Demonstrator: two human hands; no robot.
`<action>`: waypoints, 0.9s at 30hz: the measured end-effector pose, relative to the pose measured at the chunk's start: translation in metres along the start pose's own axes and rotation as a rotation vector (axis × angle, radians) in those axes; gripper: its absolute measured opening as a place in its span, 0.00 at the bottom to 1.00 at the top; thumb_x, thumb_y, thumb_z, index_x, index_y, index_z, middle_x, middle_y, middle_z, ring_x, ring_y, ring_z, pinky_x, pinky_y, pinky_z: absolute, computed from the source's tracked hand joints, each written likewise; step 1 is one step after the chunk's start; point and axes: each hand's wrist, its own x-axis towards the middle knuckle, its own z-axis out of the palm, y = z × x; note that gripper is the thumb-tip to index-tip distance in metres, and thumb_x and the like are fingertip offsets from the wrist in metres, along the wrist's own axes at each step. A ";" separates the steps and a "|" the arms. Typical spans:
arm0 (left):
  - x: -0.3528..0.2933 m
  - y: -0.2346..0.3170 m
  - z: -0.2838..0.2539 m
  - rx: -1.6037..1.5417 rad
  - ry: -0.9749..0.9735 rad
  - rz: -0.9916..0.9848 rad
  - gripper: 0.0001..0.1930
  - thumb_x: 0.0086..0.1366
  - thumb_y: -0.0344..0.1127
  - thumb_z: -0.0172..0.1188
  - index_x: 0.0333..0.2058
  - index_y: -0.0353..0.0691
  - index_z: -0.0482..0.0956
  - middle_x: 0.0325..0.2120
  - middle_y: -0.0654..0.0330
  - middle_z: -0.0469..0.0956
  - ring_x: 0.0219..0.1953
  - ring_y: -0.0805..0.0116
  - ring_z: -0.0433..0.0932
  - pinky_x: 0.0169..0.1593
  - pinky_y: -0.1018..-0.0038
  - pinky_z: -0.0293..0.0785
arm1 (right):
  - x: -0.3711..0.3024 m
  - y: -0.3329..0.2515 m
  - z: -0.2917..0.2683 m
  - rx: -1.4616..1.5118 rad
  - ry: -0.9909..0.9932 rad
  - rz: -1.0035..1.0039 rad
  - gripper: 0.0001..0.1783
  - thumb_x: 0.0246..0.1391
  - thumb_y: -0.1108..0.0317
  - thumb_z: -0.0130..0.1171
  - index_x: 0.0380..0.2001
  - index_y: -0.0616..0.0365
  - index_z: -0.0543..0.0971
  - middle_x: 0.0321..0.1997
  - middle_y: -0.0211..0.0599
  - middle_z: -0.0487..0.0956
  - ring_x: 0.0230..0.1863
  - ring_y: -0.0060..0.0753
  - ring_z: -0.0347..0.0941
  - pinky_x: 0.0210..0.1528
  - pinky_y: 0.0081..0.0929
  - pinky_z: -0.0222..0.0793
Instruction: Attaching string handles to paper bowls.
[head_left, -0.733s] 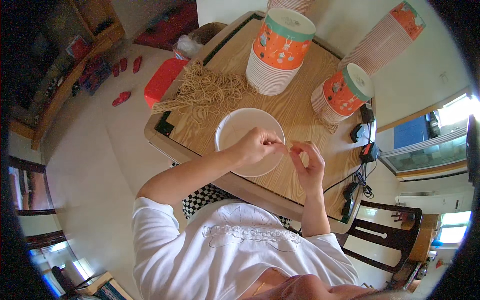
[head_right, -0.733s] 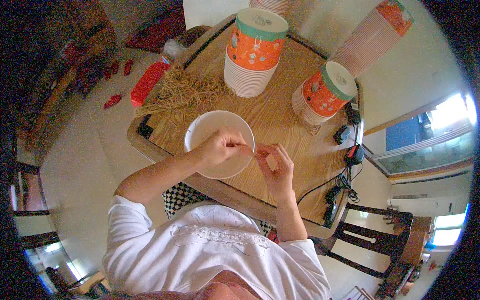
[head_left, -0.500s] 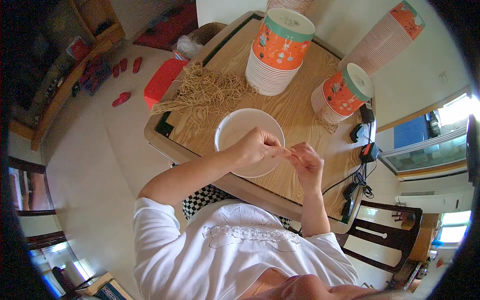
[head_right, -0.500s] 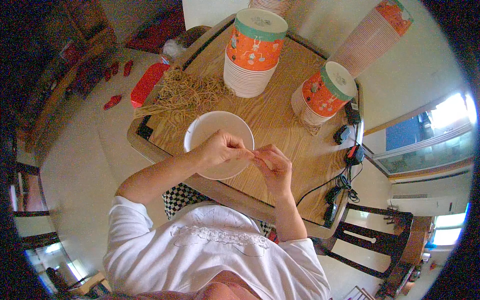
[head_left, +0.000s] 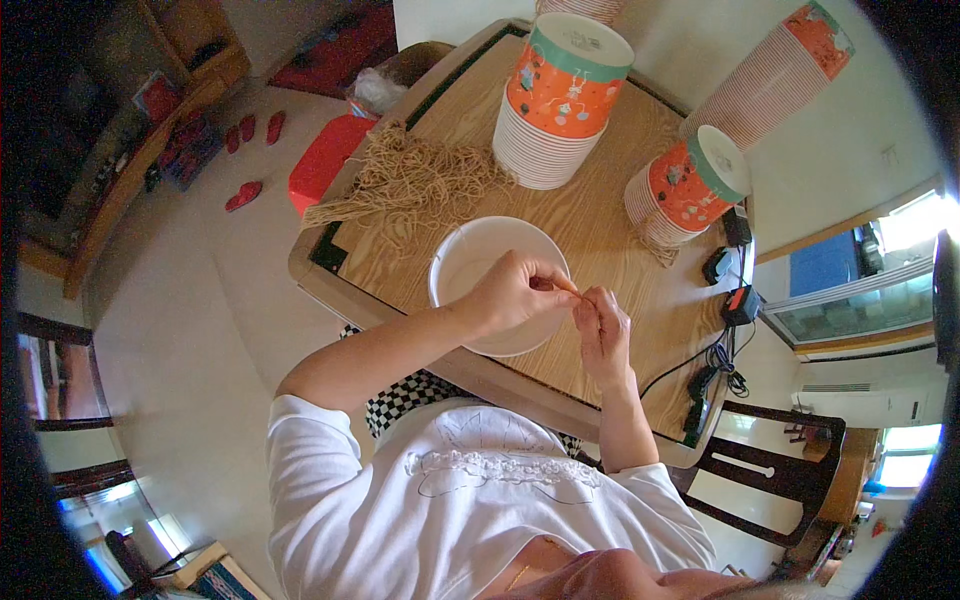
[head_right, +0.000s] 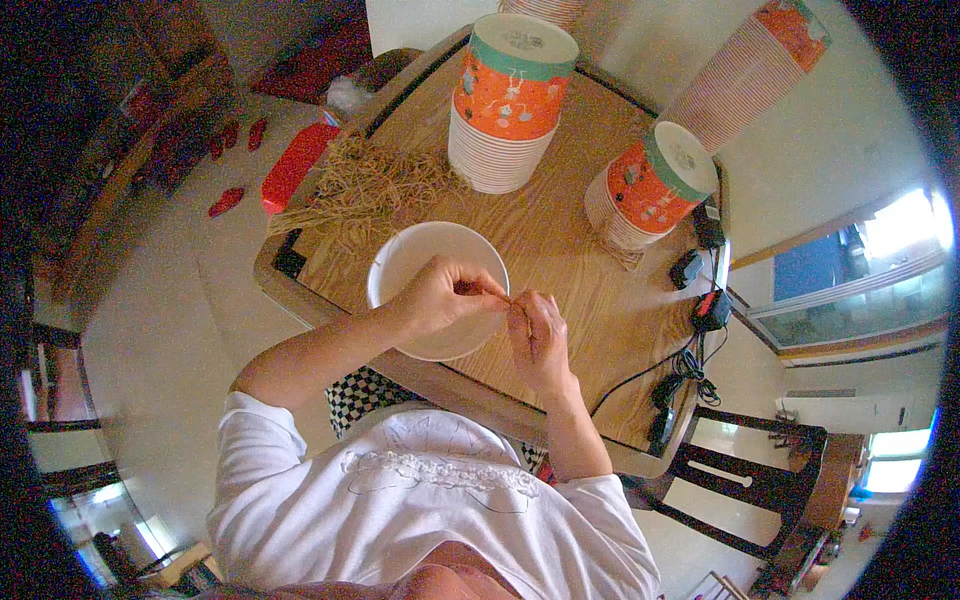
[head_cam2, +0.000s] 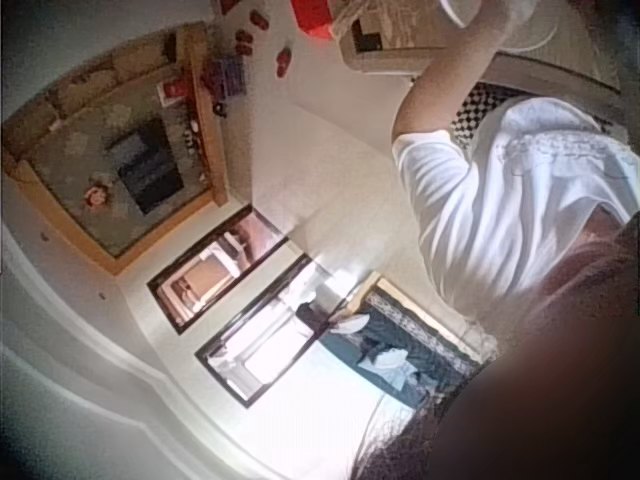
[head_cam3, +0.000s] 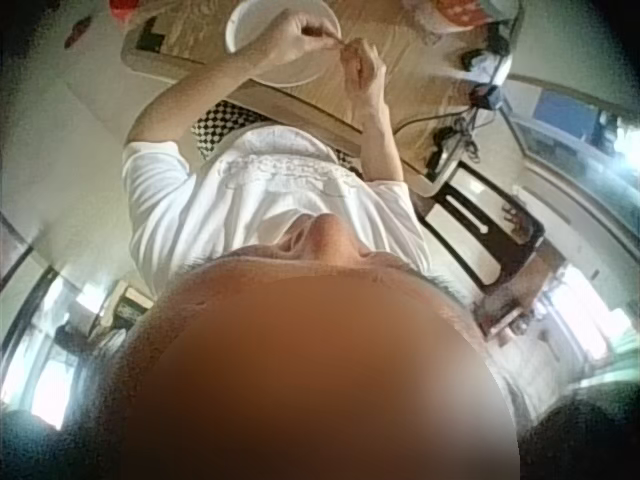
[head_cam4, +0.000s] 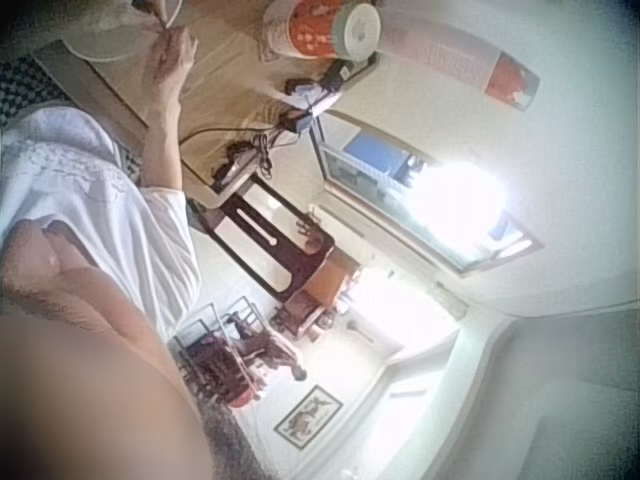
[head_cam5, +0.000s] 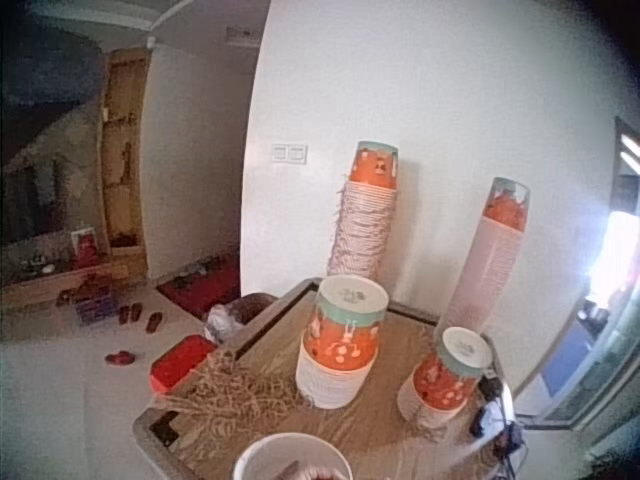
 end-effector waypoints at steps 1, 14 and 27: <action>-0.001 0.001 0.000 0.011 -0.002 -0.003 0.04 0.52 0.29 0.63 0.27 0.36 0.80 0.19 0.68 0.75 0.23 0.84 0.69 0.28 0.83 0.66 | 0.000 0.000 -0.001 0.003 -0.013 -0.004 0.06 0.57 0.72 0.45 0.28 0.62 0.68 0.22 0.32 0.67 0.22 0.22 0.60 0.25 0.21 0.58; -0.002 0.004 0.000 -0.177 -0.020 -0.132 0.06 0.54 0.32 0.62 0.28 0.35 0.80 0.23 0.65 0.78 0.27 0.81 0.72 0.32 0.82 0.68 | 0.005 -0.012 0.000 0.252 0.228 0.014 0.08 0.40 0.78 0.63 0.28 0.63 0.77 0.30 0.37 0.77 0.31 0.31 0.73 0.35 0.25 0.69; -0.003 0.004 0.003 -0.067 0.054 -0.140 0.06 0.54 0.32 0.62 0.27 0.35 0.80 0.22 0.65 0.77 0.25 0.82 0.71 0.30 0.83 0.68 | 0.012 -0.007 0.001 -0.145 0.218 -0.232 0.02 0.46 0.75 0.56 0.24 0.59 0.73 0.25 0.37 0.72 0.29 0.38 0.68 0.35 0.32 0.61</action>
